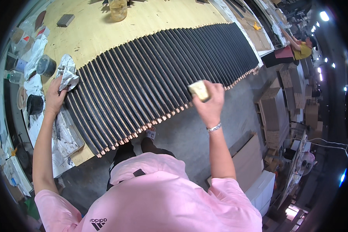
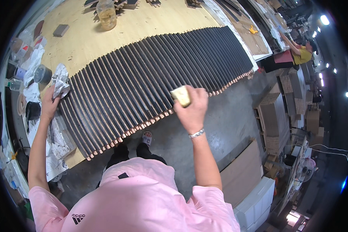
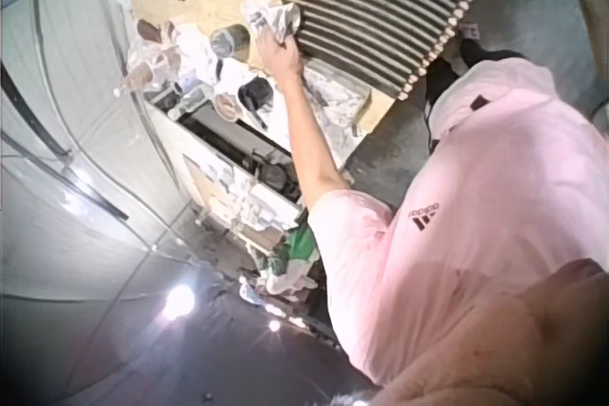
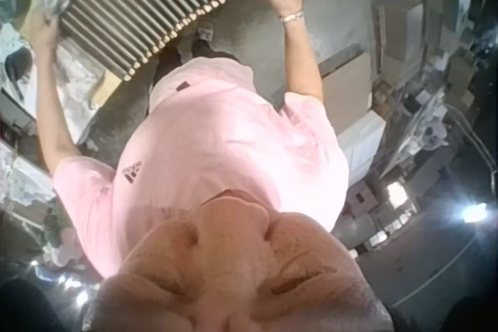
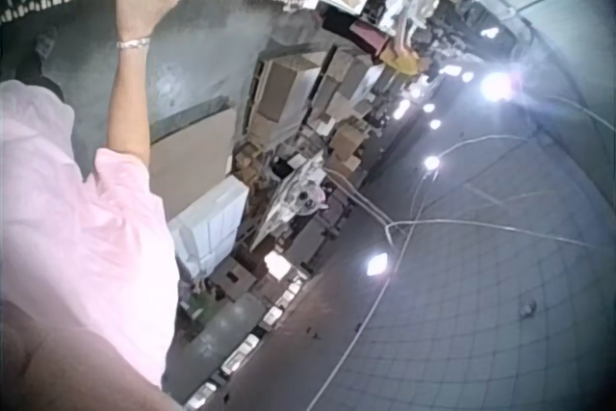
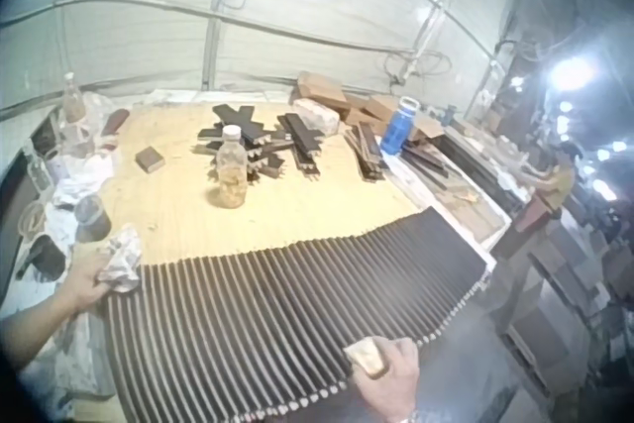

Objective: The person wipes and sands several rows of dark wooden slats laid out on a table, using a white cloth and a sanding block.

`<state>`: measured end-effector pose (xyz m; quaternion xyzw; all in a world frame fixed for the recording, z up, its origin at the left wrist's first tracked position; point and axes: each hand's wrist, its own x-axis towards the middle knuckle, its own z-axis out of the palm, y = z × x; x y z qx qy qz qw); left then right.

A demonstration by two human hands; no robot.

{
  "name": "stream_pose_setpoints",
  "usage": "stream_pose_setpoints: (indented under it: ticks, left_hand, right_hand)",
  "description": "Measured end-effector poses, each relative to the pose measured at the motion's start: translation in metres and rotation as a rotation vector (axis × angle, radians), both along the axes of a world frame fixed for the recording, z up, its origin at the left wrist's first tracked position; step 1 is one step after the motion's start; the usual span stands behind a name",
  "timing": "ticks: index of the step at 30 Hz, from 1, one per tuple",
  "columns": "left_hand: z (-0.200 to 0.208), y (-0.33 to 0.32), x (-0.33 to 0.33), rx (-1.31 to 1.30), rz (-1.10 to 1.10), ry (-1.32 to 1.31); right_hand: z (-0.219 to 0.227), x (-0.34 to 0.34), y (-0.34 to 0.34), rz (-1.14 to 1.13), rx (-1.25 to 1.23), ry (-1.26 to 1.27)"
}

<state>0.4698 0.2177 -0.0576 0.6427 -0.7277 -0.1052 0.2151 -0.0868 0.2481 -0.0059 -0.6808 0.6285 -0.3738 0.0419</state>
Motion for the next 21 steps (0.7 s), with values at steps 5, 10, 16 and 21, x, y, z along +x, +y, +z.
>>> stream_pose_setpoints:
  ticks: [5,10,16,21]
  left_hand:
    - [-0.005,0.002,0.005,-0.032,-0.009,-0.028]
    - [-0.009,0.0,0.012,-0.009,0.0,0.0]
    - [-0.014,-0.002,0.016,-0.06,-0.014,-0.068]
    - [-0.007,-0.002,0.011,-0.044,0.009,-0.044]
  right_hand:
    - [-0.005,0.001,0.021,0.1,0.16,0.075]
    - [-0.007,-0.005,0.018,0.072,-0.002,0.067]
    - [0.002,0.009,0.012,0.223,0.105,0.174]
    - [0.003,-0.004,0.023,0.14,0.12,0.205]
